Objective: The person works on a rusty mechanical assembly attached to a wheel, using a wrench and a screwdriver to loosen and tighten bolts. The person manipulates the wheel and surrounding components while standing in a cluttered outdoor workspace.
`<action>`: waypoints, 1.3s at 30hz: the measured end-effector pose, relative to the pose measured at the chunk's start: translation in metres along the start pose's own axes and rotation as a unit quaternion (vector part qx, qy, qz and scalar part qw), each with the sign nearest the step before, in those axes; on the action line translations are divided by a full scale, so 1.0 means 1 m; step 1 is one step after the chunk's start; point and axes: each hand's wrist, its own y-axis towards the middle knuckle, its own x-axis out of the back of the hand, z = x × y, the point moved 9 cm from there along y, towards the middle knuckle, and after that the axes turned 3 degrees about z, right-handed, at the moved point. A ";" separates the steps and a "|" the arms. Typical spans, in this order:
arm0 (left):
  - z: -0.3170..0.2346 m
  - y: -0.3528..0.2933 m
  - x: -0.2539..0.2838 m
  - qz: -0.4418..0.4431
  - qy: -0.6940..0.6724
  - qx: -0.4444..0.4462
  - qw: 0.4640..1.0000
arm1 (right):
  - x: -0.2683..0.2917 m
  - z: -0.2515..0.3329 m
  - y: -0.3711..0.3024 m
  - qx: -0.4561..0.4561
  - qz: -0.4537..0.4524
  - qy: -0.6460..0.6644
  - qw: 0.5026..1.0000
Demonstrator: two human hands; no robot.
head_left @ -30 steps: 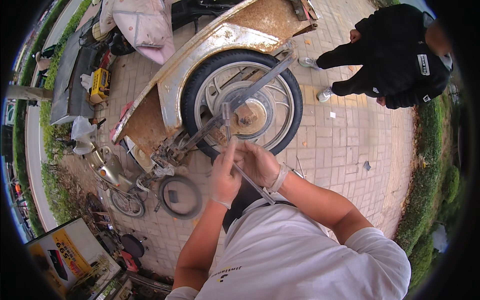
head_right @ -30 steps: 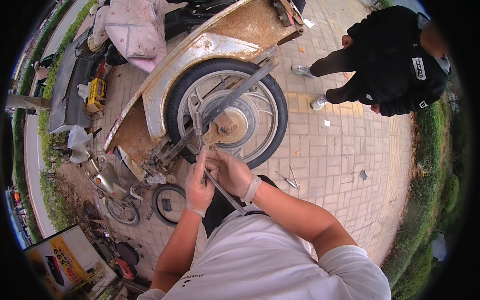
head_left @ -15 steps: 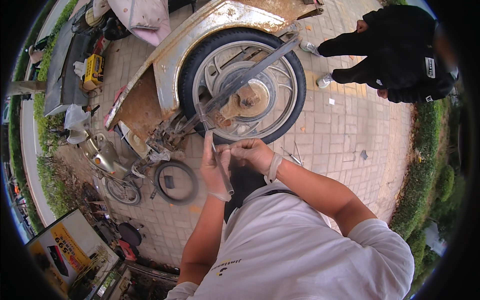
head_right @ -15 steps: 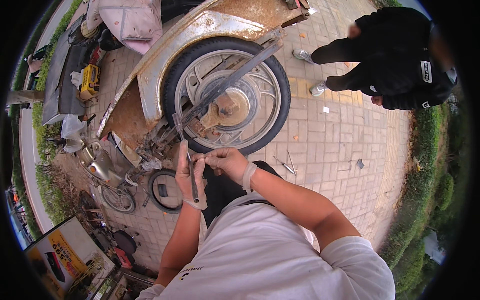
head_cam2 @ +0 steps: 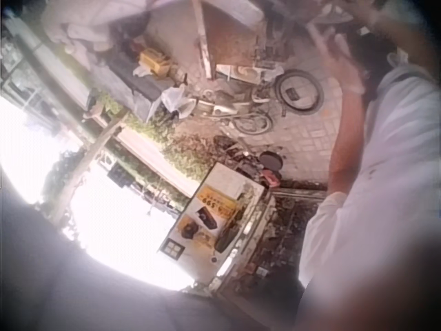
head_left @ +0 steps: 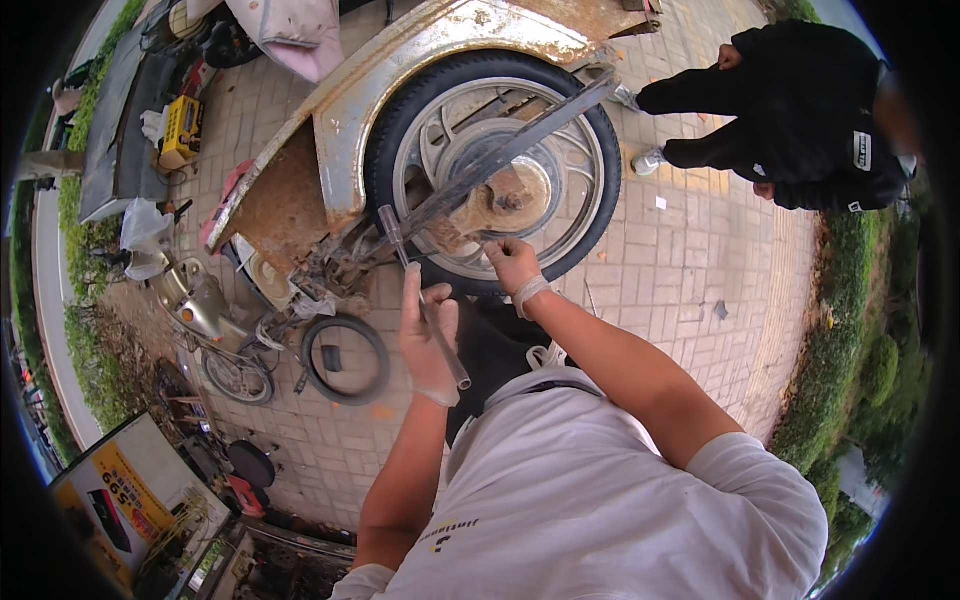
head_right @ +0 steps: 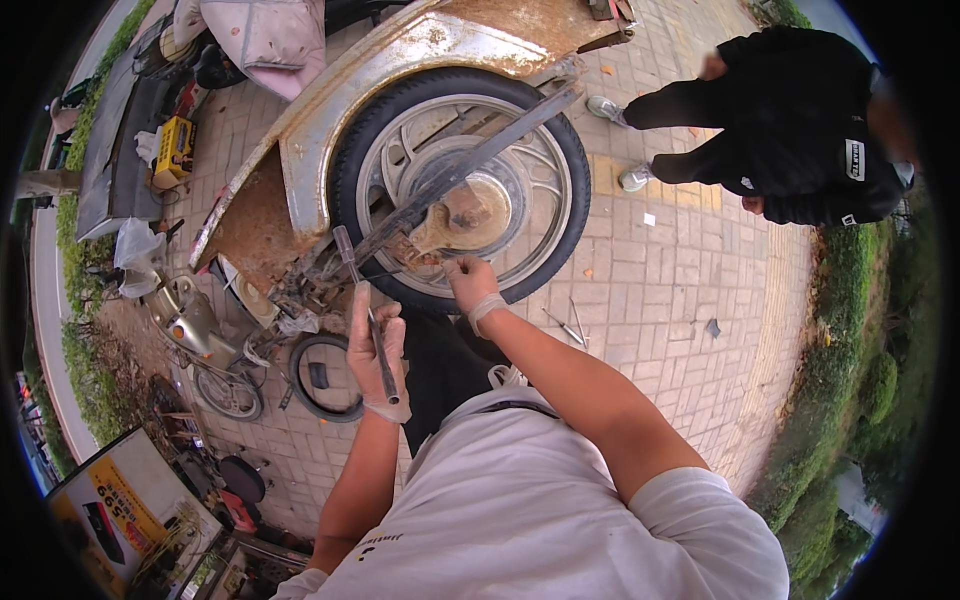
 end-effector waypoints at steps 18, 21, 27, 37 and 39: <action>0.010 -0.001 0.014 -0.005 -0.009 0.056 0.998 | -0.004 -0.004 0.013 -0.045 -0.080 -0.100 0.991; 0.009 -0.003 0.013 -0.003 -0.012 0.035 0.999 | -0.001 -0.002 0.010 -0.059 -0.067 -0.120 0.989; 0.027 -0.011 0.014 -0.008 -0.100 0.070 0.992 | 0.006 -0.007 0.003 0.014 -0.060 -0.078 0.995; 0.009 0.000 0.002 0.035 -0.025 -0.033 0.999 | -0.020 0.032 -0.060 -0.074 0.263 0.191 0.943; -0.001 -0.001 0.000 0.030 -0.013 -0.058 0.998 | -0.021 0.050 -0.068 -0.055 0.258 0.212 0.941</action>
